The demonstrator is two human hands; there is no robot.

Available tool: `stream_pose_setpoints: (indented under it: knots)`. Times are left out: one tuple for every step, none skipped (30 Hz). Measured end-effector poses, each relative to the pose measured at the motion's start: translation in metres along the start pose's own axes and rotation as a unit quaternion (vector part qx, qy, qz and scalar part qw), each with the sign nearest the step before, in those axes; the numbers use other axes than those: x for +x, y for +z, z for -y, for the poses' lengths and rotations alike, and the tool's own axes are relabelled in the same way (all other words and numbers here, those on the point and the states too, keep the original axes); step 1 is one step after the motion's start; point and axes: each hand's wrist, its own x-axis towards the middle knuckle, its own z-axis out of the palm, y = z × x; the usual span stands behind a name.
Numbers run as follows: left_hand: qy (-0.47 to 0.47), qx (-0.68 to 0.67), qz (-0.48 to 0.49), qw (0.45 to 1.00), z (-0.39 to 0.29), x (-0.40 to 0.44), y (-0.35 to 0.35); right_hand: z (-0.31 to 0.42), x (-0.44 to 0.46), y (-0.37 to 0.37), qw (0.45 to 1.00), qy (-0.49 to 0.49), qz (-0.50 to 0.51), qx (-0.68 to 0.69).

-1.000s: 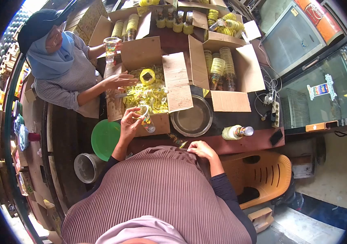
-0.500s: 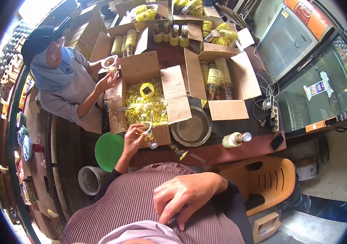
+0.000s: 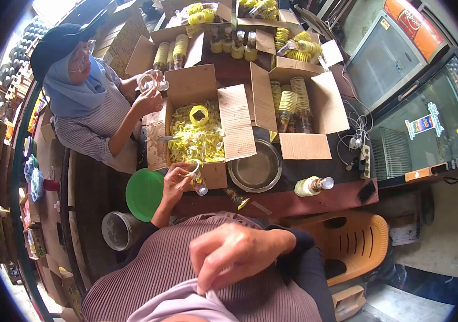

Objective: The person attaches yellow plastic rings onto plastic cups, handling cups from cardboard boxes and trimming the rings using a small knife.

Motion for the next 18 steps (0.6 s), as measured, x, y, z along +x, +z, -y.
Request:
stream_pose_setpoints:
  knots:
    - [0.005, 0.007, 0.012, 1.000, -0.001, 0.000, 0.000, 0.002, 0.000, -0.003, 1.000, -0.001, -0.027, -0.004]
    - [0.001, 0.006, 0.013, 1.000, -0.002, 0.000, 0.000, 0.002, -0.001, -0.004, 0.999, -0.009, -0.050, -0.003]
    - [-0.007, 0.001, 0.015, 1.000, -0.002, 0.000, 0.001, 0.003, 0.001, -0.005, 0.997, -0.027, -0.071, 0.005]
    - [-0.015, -0.003, 0.018, 1.000, -0.002, 0.001, 0.002, 0.003, 0.003, -0.005, 0.995, -0.046, -0.092, 0.012]
    - [-0.008, 0.004, 0.017, 1.000, -0.002, 0.002, 0.002, 0.003, -0.002, -0.005, 0.992, -0.043, -0.111, 0.042]
    - [-0.012, 0.002, 0.020, 1.000, -0.004, 0.003, 0.003, 0.001, -0.007, -0.006, 0.988, -0.040, -0.131, 0.072]
    - [0.006, 0.016, 0.016, 1.000, -0.006, 0.004, 0.003, -0.001, -0.010, -0.006, 0.984, -0.054, -0.148, 0.085]
    - [0.023, 0.029, 0.012, 0.999, -0.008, 0.005, 0.004, -0.002, -0.011, -0.003, 0.977, -0.069, -0.180, 0.093]
    - [0.025, 0.033, 0.013, 0.999, -0.012, 0.006, 0.004, -0.002, -0.009, -0.002, 0.974, -0.076, -0.188, 0.105]
    - [0.021, -0.006, -0.011, 1.000, -0.009, 0.007, 0.008, 0.000, -0.006, -0.002, 0.970, -0.084, -0.196, 0.117]
    - [0.019, -0.015, -0.007, 1.000, -0.009, 0.007, 0.009, 0.000, 0.001, 0.001, 0.964, -0.108, -0.201, 0.135]
    - [0.015, -0.021, -0.002, 1.000, -0.014, 0.008, 0.008, 0.003, 0.008, 0.003, 0.961, -0.106, -0.214, 0.137]
    - [-0.014, -0.036, 0.019, 0.999, -0.016, 0.008, 0.006, 0.006, 0.015, 0.004, 0.959, -0.119, -0.213, 0.144]
    - [-0.015, -0.035, 0.020, 0.999, -0.018, 0.009, 0.007, 0.009, 0.020, 0.004, 0.957, -0.133, -0.210, 0.152]
    - [-0.016, -0.027, 0.022, 0.999, -0.024, 0.010, 0.008, 0.011, 0.024, 0.003, 0.954, -0.132, -0.220, 0.155]
    - [-0.018, -0.019, 0.024, 0.999, -0.026, 0.010, 0.008, 0.013, 0.027, 0.002, 0.958, -0.136, -0.181, 0.175]
    - [-0.031, -0.054, 0.019, 0.998, -0.018, 0.010, 0.009, 0.012, 0.029, 0.001, 0.960, -0.140, -0.140, 0.196]
    - [-0.036, -0.052, 0.020, 0.998, -0.014, 0.010, 0.008, 0.005, 0.034, 0.000, 0.959, -0.140, -0.143, 0.199]
